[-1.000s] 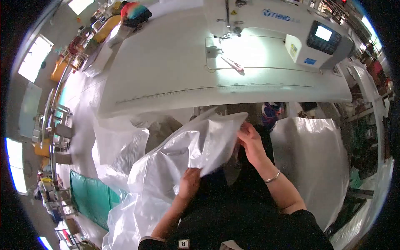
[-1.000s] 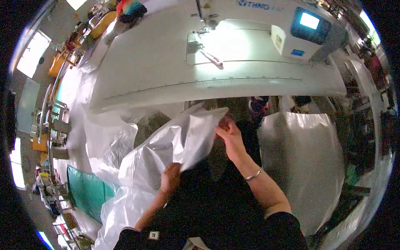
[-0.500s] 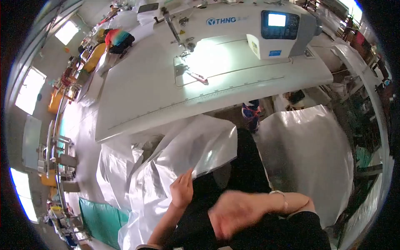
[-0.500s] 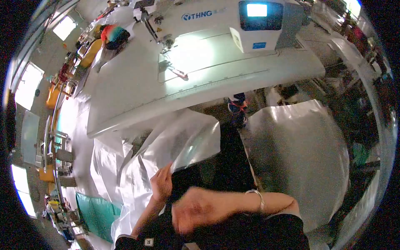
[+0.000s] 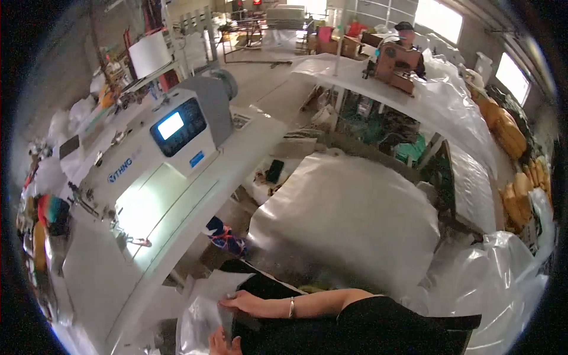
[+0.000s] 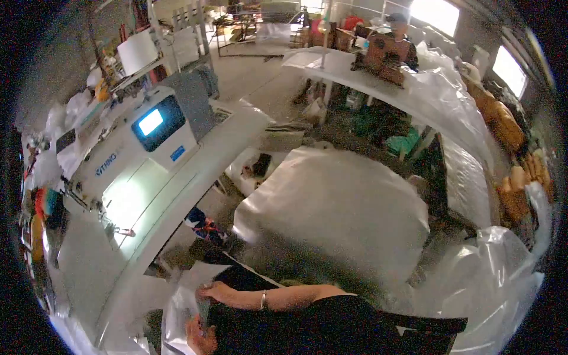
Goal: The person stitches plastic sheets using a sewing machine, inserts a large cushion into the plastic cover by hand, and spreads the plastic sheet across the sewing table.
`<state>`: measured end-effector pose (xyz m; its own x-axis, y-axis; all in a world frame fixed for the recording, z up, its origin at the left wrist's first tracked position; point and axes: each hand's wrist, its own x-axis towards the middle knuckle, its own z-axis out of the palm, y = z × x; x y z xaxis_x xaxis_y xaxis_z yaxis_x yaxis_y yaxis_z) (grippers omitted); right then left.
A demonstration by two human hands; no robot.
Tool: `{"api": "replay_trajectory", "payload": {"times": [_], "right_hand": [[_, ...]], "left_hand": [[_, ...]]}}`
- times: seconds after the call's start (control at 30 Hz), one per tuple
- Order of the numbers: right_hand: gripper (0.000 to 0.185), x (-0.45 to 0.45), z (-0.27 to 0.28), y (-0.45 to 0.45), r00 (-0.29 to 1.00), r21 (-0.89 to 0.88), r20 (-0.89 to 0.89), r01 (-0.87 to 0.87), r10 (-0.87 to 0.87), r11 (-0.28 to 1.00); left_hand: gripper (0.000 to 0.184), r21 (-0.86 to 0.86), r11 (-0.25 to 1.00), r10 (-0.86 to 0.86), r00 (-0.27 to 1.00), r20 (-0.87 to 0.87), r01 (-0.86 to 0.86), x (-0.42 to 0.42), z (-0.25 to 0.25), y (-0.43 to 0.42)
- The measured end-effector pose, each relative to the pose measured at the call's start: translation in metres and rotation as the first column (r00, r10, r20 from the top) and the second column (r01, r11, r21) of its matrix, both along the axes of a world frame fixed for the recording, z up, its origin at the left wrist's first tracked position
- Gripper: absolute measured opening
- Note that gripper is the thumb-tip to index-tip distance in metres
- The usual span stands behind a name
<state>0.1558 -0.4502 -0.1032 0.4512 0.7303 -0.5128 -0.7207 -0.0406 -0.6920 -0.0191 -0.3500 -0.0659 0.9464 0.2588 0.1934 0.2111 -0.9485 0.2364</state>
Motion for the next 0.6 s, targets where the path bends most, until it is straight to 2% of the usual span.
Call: {"api": "replay_trajectory", "payload": {"times": [0.03,0.07,0.1,0.13,0.2,0.37,0.43,0.47,0.5,0.53,0.6], "right_hand": [[0.031,0.0,-0.003,0.003,0.979,-0.009,0.205,0.013,-0.011,1.0],[0.029,-0.001,-0.009,0.007,0.916,-0.018,0.4,0.026,-0.017,1.0],[0.026,-0.007,-0.057,0.026,0.861,0.098,0.486,0.12,-0.152,0.988],[0.026,-0.006,-0.046,0.022,0.857,0.099,0.491,0.125,-0.157,0.987],[0.026,-0.007,-0.005,0.013,0.919,0.095,0.393,0.003,-0.04,0.996],[0.027,-0.018,-0.008,0.025,0.864,0.26,0.479,0.03,-0.156,0.965],[0.031,-0.026,-0.022,0.034,0.809,0.357,0.519,0.088,-0.276,0.93],[0.034,-0.024,-0.036,0.033,0.804,0.347,0.556,0.003,-0.208,0.938],[0.037,-0.026,-0.051,0.033,0.8,0.338,0.588,-0.103,-0.124,0.936],[0.039,-0.016,-0.009,0.013,0.914,0.315,0.398,-0.212,0.075,0.925],[0.021,-0.003,0.027,0.004,0.832,-0.057,0.482,-0.282,0.274,0.958]], "left_hand": [[0.04,-0.059,0.997,0.046,0.996,0.077,-0.042,0.006,0.011,-0.003],[0.04,-0.061,0.998,0.035,0.996,0.084,-0.03,0.013,0.018,-0.004],[0.039,-0.159,0.987,0.049,0.993,0.109,-0.031,0.018,0.023,-0.005],[0.039,-0.254,0.967,0.067,0.989,0.13,-0.032,0.024,0.028,-0.006],[0.037,-0.285,0.958,0.082,0.987,0.142,-0.038,0.034,0.033,-0.009],[0.031,-0.322,0.94,0.147,0.985,0.088,-0.111,0.031,0.027,-0.006],[0.027,-0.578,0.801,0.198,0.98,0.01,-0.156,0.019,0.014,0.007],[0.027,-0.576,0.797,0.227,0.974,0.006,-0.182,0.013,0.015,0.014],[0.027,-0.689,0.663,0.399,0.917,-0.003,-0.291,0.005,0.019,0.024],[0.026,-0.777,0.497,0.581,0.813,-0.032,-0.386,-0.013,0.024,0.038],[0.033,-0.942,0.317,0.757,0.627,0.182,-0.11,-0.052,0.033,0.079]]}}
